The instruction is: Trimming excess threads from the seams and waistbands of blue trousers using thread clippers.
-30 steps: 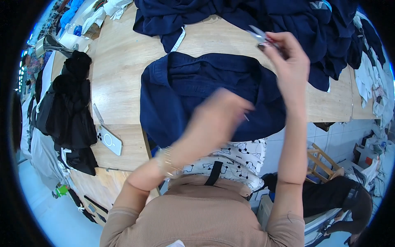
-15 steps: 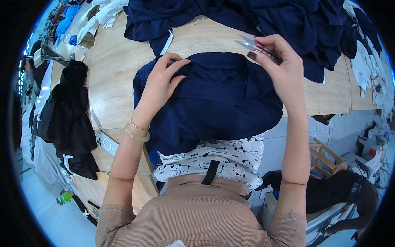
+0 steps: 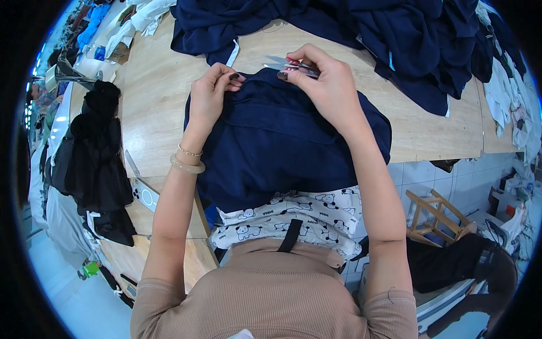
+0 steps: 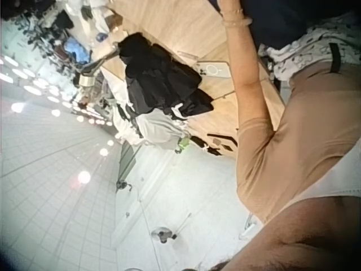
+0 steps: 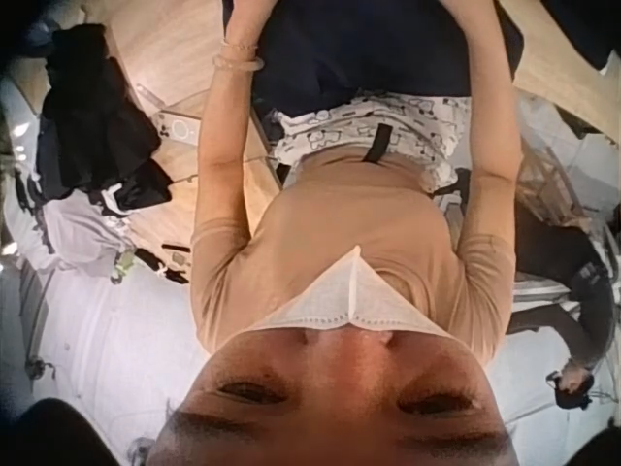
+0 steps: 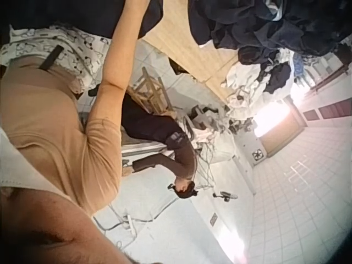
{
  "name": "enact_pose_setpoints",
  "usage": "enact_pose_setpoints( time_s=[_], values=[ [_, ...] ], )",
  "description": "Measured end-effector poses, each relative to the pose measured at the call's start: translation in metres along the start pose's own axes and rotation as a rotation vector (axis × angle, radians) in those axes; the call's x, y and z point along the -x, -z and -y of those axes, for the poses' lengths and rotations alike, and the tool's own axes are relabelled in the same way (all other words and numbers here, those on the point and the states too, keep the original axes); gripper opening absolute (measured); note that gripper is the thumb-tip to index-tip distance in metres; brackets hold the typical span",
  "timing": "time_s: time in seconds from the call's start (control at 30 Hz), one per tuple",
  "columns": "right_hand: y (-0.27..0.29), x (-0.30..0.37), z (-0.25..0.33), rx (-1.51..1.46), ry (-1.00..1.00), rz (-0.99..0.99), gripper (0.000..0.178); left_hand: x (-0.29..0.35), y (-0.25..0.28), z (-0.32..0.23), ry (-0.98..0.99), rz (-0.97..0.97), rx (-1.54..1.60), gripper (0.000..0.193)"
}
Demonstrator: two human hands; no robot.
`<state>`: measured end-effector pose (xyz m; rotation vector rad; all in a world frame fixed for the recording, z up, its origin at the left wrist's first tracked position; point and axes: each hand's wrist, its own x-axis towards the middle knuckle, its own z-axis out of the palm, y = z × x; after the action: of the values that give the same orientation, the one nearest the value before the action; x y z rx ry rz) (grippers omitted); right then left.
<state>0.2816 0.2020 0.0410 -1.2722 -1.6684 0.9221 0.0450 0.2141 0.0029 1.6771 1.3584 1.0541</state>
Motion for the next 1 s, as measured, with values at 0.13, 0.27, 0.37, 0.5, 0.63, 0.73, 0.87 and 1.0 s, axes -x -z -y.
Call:
enact_pose_setpoints(
  time_s=[0.13,0.27,0.37,0.5,0.63,0.73,0.87,1.0],
  values=[
    [-0.018,-0.001,-0.002,0.232,0.141,0.001,0.017,-0.003,0.002,-0.009,0.058,-0.007,0.099,0.010],
    [-0.032,-0.001,-0.001,0.405,0.288,-0.008,0.014,-0.005,0.003,-0.006,0.114,0.008,0.204,0.014],
    [-0.039,-0.004,-0.002,0.487,0.352,-0.033,0.014,-0.005,0.003,-0.002,0.049,0.025,0.215,0.013],
    [-0.045,-0.005,-0.003,0.570,0.389,-0.062,0.015,-0.006,0.003,-0.004,0.020,0.049,0.178,0.011],
    [-0.050,-0.007,-0.006,0.619,0.458,-0.098,0.017,-0.007,0.004,-0.005,-0.017,0.077,0.099,0.010],
    [-0.051,-0.008,-0.006,0.624,0.474,-0.100,0.017,-0.008,0.003,-0.007,-0.037,0.092,0.053,0.009],
    [-0.054,-0.010,-0.007,0.628,0.508,-0.112,0.017,-0.009,0.003,-0.008,-0.062,0.114,-0.022,0.007],
    [-0.055,-0.011,-0.009,0.647,0.523,-0.097,0.017,-0.010,0.002,-0.008,-0.067,0.113,-0.018,0.007]
  ],
)
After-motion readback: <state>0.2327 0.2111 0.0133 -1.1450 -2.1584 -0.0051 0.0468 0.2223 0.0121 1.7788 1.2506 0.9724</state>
